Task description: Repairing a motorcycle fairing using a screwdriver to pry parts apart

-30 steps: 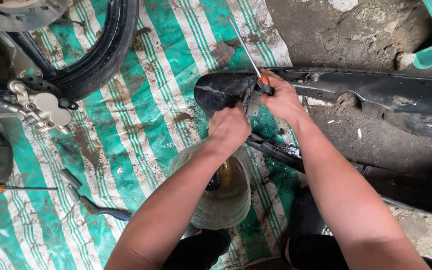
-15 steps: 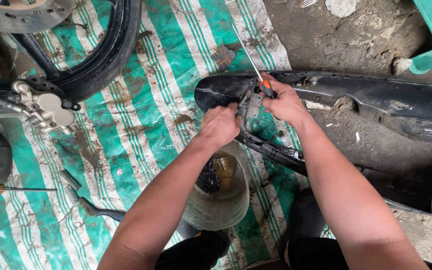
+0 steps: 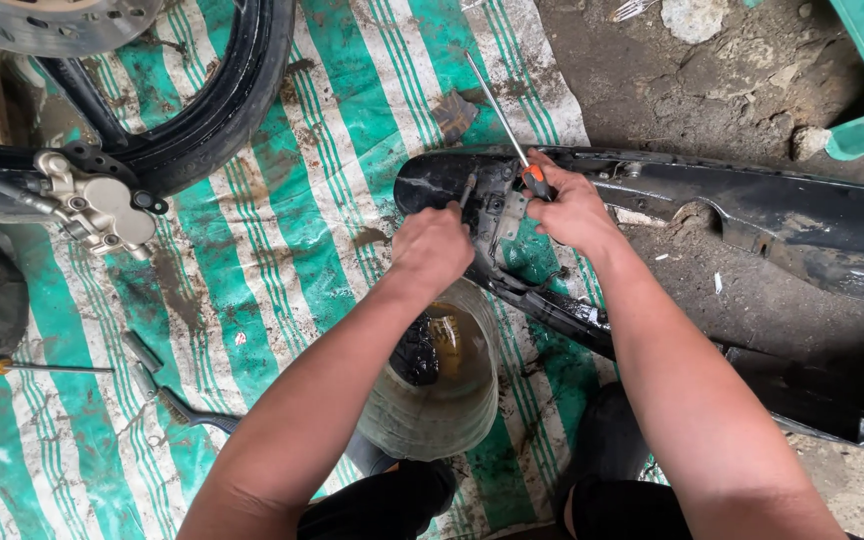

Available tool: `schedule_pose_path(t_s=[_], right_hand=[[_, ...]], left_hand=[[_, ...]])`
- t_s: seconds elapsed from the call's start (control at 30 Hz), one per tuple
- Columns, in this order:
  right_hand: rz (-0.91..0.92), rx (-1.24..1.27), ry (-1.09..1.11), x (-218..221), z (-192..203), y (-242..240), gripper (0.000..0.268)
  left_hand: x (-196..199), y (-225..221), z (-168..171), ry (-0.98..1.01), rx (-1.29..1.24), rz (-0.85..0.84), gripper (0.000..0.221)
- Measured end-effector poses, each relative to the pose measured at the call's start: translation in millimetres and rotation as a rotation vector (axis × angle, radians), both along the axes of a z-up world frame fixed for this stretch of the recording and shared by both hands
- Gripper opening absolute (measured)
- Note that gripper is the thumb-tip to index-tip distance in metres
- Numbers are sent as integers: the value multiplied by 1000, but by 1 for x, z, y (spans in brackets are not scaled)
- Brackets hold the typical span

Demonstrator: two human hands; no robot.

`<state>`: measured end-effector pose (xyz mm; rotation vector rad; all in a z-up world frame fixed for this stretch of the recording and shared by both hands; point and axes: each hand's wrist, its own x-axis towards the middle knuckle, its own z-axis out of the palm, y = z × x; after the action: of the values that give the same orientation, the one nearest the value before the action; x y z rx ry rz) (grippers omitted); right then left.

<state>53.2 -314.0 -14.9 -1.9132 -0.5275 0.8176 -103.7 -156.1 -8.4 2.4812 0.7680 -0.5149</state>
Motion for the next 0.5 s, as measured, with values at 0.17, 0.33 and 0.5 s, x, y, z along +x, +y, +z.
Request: schedule_pose_path(t_s=[0.17,0.33,0.5], right_hand=[[-1,-20,3,1,3,0,65],[3,-32,-5,1,2,3,63],[98,-38,-181,22,-40,-3,65]], left_hand=[[-12,6,36,8,-22,-31,46],[-10,6,34,15,-24,-45,44],[0,-3,30,9,-85,-25,45]])
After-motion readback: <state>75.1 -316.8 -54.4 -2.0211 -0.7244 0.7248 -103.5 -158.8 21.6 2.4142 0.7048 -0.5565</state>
